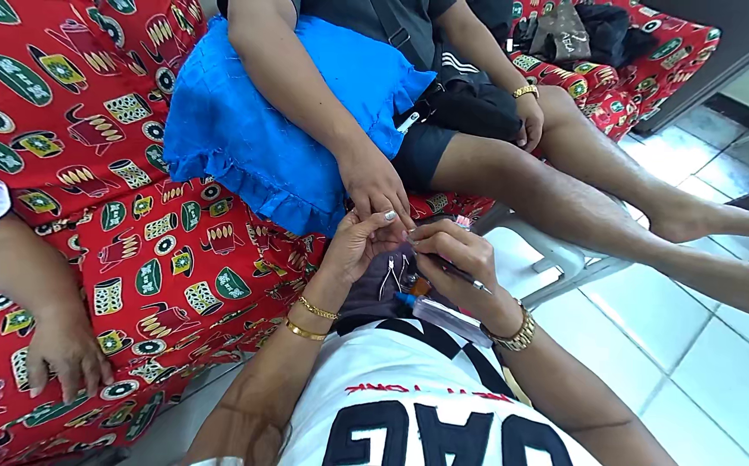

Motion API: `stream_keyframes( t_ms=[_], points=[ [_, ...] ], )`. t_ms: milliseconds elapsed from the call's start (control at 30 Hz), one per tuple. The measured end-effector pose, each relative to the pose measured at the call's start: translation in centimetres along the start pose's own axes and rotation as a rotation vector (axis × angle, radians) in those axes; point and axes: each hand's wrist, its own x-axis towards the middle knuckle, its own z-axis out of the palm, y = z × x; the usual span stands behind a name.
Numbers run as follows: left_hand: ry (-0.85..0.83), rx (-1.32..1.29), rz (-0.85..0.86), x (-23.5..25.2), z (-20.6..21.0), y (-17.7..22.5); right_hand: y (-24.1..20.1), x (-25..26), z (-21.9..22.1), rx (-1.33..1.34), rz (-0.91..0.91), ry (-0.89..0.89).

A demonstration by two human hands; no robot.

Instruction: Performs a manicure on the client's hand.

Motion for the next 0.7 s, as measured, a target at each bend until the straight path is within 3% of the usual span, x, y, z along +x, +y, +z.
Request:
stream_keyframes(
  t_ms=[700],
  points=[
    [0.031,0.029,0.025,-0.16,0.37,-0.25,0.10,0.08,0.66,-0.065,0.036,0.049]
  ],
)
